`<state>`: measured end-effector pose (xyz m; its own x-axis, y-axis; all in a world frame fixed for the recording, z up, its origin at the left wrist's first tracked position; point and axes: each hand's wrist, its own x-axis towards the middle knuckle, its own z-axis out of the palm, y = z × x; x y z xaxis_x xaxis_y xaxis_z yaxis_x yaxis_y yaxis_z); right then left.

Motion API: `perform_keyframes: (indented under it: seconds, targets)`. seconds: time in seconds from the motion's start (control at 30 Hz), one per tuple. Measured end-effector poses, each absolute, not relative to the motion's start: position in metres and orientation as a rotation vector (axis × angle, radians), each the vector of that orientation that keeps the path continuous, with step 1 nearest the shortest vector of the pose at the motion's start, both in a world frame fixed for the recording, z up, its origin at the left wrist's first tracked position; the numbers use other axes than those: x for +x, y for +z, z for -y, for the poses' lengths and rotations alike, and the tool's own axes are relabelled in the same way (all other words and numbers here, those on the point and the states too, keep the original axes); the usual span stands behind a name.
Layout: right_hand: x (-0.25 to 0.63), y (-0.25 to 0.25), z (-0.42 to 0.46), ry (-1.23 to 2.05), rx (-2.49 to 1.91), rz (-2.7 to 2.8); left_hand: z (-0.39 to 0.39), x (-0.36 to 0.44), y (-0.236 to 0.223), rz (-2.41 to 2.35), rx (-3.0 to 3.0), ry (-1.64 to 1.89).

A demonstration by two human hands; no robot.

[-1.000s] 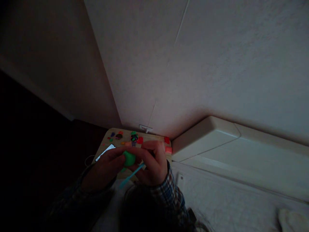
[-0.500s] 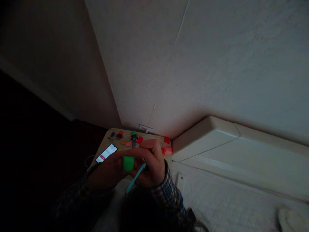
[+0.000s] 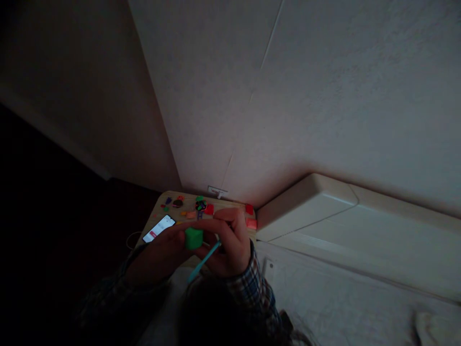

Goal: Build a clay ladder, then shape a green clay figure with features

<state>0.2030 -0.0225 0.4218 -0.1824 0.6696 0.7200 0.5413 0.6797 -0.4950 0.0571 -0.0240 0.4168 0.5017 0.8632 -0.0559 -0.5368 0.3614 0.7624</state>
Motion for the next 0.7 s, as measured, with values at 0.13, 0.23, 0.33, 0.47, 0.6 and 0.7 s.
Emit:
perform_keyframes:
  seconds: [0.13,0.23,0.33,0.47,0.6,0.7]
  targets:
    - [0.201,0.425,0.024,0.150,-0.941,1.831,0.023,0.055,0.413,-0.467,0.796,0.951]
    - [0.200,0.426,0.024,0.173,-0.934,1.831,0.023,0.056,0.408,-0.398,0.762,0.963]
    - [0.199,0.428,0.024,0.226,-0.927,1.818,0.024,0.058,0.408,-0.336,0.673,0.972]
    - [0.193,0.432,0.022,0.251,-0.882,1.788,0.022,0.060,0.411,-0.249,0.648,0.962]
    - [0.189,0.435,0.022,0.244,-0.840,1.781,0.020,0.062,0.412,-0.176,0.597,0.949]
    - [0.191,0.435,0.022,0.212,-0.830,1.786,0.019,0.065,0.412,-0.153,0.574,0.923]
